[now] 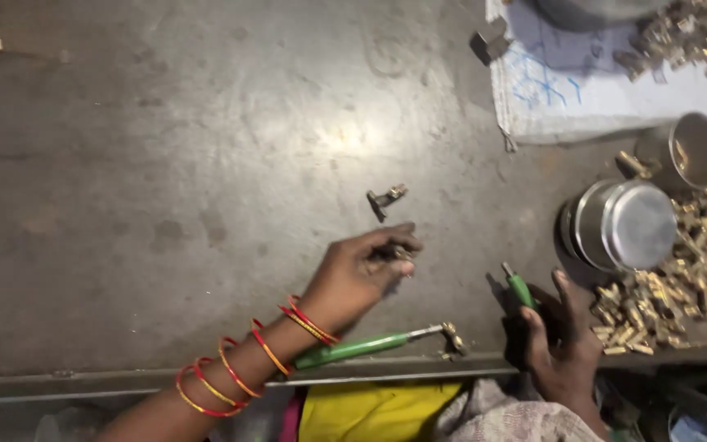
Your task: Inspecting and cleaning small brass metal fittings at a workbench using a specialized probe.
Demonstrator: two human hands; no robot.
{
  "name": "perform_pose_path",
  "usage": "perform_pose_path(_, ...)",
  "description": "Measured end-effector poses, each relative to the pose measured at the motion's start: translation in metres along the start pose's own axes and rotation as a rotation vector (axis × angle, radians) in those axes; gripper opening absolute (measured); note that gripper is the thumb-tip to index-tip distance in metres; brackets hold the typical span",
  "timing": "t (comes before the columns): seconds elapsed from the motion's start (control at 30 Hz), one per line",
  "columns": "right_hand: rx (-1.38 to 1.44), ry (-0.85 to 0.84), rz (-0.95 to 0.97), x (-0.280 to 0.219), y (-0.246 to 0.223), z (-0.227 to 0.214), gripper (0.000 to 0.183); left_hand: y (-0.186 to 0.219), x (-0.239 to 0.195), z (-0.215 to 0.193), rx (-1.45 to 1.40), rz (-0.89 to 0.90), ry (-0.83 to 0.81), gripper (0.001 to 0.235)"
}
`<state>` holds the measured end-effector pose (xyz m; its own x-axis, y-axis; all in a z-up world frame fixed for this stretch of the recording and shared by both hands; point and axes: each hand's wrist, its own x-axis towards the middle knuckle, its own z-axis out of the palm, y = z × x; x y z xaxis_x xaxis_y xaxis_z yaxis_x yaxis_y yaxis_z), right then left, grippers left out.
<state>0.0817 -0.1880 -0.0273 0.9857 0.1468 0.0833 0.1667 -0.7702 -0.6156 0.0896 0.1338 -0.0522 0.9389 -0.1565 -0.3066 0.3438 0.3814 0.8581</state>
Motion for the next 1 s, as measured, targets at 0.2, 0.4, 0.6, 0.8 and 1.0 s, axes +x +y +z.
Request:
perform_pose_path(0.2, -0.058, 0.04, -0.048, 0.001, 0.002, 0.0, 0.069, -0.004, 0.019, -0.014, 0.18, 0.115, 0.057, 0.024)
perform_pose_path(0.4, 0.129, -0.068, -0.005, 0.003, 0.003, -0.001, 0.066, -0.001, 0.023, -0.006, -0.085, 0.054, 0.074, 0.036)
perform_pose_path(0.6, 0.18, -0.191, -0.031, 0.019, -0.01, -0.017, 0.067, 0.004, 0.002, 0.054, -0.337, 0.051, 0.112, 0.051)
perform_pose_path(0.8, 0.661, -0.281, 0.015, 0.021, -0.019, -0.024, 0.071, -0.014, -0.004, 0.118, -0.473, 0.179, 0.224, 0.047)
perform_pose_path(1.0, 0.692, -0.321, 0.104, 0.024, -0.038, -0.034, 0.074, -0.016, -0.007, 0.151, -0.165, 0.372, 0.422, 0.039)
